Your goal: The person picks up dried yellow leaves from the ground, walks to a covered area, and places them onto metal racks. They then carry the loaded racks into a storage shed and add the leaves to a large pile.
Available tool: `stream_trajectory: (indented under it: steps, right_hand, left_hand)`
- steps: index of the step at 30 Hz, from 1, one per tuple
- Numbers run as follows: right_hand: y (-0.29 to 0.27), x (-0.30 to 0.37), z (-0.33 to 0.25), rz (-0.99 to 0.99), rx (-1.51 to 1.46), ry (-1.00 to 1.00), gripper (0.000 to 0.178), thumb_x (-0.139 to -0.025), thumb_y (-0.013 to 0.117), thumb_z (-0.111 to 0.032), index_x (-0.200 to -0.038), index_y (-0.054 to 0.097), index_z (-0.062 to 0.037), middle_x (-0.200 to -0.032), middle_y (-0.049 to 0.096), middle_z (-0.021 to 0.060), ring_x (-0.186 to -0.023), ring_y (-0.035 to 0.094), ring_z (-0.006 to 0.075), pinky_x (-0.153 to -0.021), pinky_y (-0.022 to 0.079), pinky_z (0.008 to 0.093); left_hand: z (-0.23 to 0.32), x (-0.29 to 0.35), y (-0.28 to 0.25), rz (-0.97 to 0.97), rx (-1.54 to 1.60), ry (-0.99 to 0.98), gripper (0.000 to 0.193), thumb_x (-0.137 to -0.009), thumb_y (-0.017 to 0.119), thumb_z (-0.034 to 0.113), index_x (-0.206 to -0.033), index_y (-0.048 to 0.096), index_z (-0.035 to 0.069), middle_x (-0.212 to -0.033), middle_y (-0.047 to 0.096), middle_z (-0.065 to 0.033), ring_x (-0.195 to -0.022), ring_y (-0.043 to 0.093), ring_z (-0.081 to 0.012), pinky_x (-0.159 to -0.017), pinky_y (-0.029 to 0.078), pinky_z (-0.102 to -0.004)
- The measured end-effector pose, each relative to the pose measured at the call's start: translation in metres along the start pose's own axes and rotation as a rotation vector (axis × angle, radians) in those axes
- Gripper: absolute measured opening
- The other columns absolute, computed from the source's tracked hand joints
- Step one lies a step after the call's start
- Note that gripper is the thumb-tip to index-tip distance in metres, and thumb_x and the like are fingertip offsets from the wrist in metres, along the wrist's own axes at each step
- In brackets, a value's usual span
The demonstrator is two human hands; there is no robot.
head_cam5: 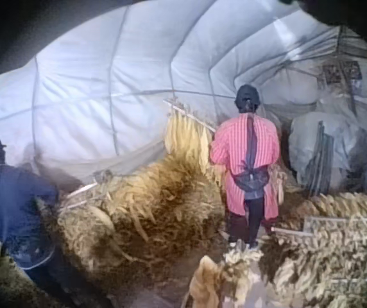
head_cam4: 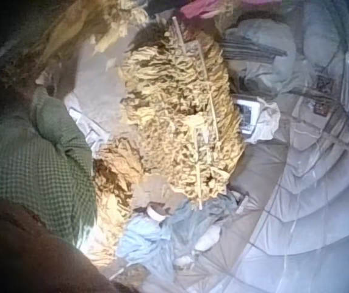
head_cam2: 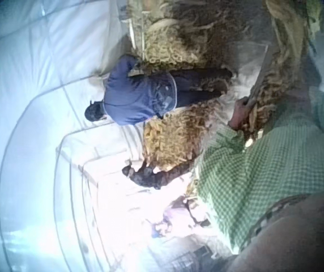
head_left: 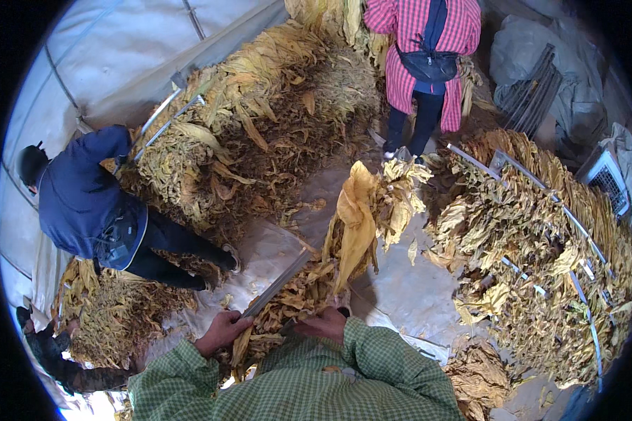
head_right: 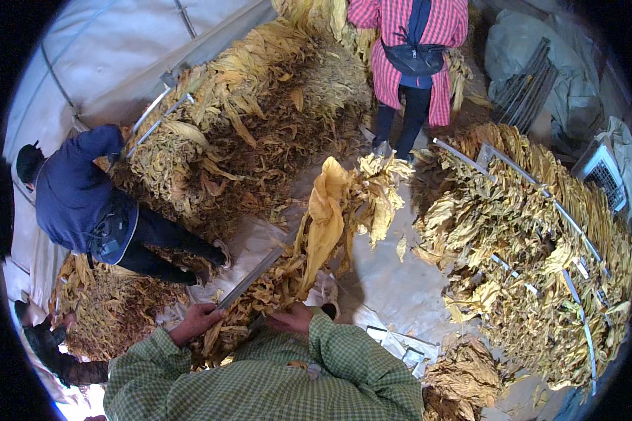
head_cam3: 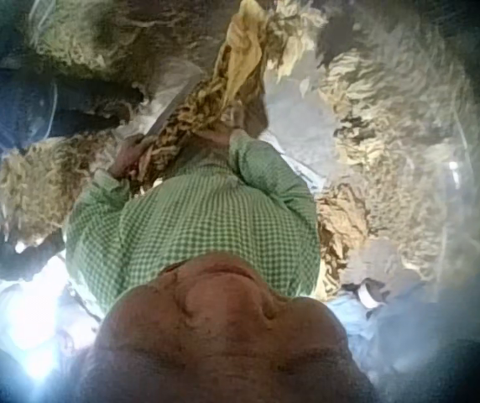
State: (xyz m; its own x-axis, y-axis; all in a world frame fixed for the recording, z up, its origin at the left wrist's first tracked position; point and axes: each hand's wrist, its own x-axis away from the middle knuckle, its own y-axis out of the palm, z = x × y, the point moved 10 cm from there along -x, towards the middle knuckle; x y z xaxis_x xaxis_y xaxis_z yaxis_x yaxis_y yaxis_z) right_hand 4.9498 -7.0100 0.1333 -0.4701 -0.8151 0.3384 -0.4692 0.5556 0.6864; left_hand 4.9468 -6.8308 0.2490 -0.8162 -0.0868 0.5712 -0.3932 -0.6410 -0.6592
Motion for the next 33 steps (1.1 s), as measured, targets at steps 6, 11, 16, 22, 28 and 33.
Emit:
stream_trajectory:
  steps: [6,11,16,22,28,33]
  right_hand:
    - [-0.069,-0.017,-0.064,0.121,0.028,0.021,0.041,-0.081,0.055,-0.019,-0.115,0.042,-0.0003,-0.105,0.054,0.0131,-0.092,0.056,0.0235,-0.078,0.049,0.0368]
    - [-0.135,-0.037,-0.135,0.243,0.648,-0.058,0.047,-0.079,0.058,-0.018,-0.119,0.036,-0.0025,-0.105,0.052,0.0137,-0.089,0.056,0.0254,-0.074,0.05,0.0388]
    - [-0.175,-0.027,-0.191,0.231,0.946,-0.032,0.037,-0.077,0.057,-0.029,-0.103,0.053,-0.0038,-0.095,0.058,0.0152,-0.085,0.057,0.026,-0.075,0.044,0.0385]
    - [-0.217,-0.012,-0.262,-0.028,1.294,0.009,0.024,-0.082,0.049,-0.021,-0.094,0.056,-0.0015,-0.078,0.06,0.0122,-0.073,0.059,0.0221,-0.065,0.046,0.0342]
    - [-0.264,-0.009,-0.47,0.204,0.864,-0.286,0.022,-0.076,0.053,-0.02,-0.088,0.057,-0.0022,-0.073,0.059,0.0128,-0.068,0.058,0.0268,-0.062,0.045,0.0345]
    - [-0.314,-0.021,-0.563,0.294,1.094,-0.465,0.02,-0.074,0.055,-0.018,-0.088,0.057,-0.0032,-0.075,0.059,0.0131,-0.068,0.058,0.0272,-0.062,0.046,0.0353]
  left_hand:
    - [0.054,-0.072,0.002,-0.004,0.019,0.032,0.039,-0.08,0.055,0.031,-0.06,0.049,-0.002,-0.051,0.039,0.0019,-0.052,0.035,-0.0067,-0.043,0.029,-0.0313]
    - [0.091,-0.141,0.001,-0.065,0.19,0.016,0.035,-0.081,0.055,0.029,-0.065,0.052,-0.002,-0.056,0.047,0.0011,-0.054,0.039,-0.0058,-0.045,0.034,-0.0272]
    - [0.11,-0.188,-0.008,-0.076,0.316,-0.092,0.027,-0.08,0.058,0.024,-0.075,0.058,-0.002,-0.064,0.055,-0.0001,-0.059,0.045,-0.0054,-0.051,0.039,-0.0229]
    - [0.16,-0.255,-0.027,0.009,0.238,-0.035,0.031,-0.074,0.063,0.028,-0.071,0.058,-0.003,-0.055,0.049,-0.0021,-0.054,0.042,-0.0074,-0.048,0.036,-0.0279]
    - [0.227,-0.326,-0.045,0.084,0.02,-0.028,0.036,-0.072,0.063,0.034,-0.072,0.059,-0.002,-0.052,0.049,-0.006,-0.049,0.043,-0.0103,-0.045,0.036,-0.0305]
    - [0.301,-0.369,-0.041,0.051,0.076,-0.006,0.035,-0.072,0.063,0.035,-0.077,0.06,0.0,-0.053,0.051,-0.0101,-0.049,0.047,-0.0147,-0.047,0.039,-0.0327]
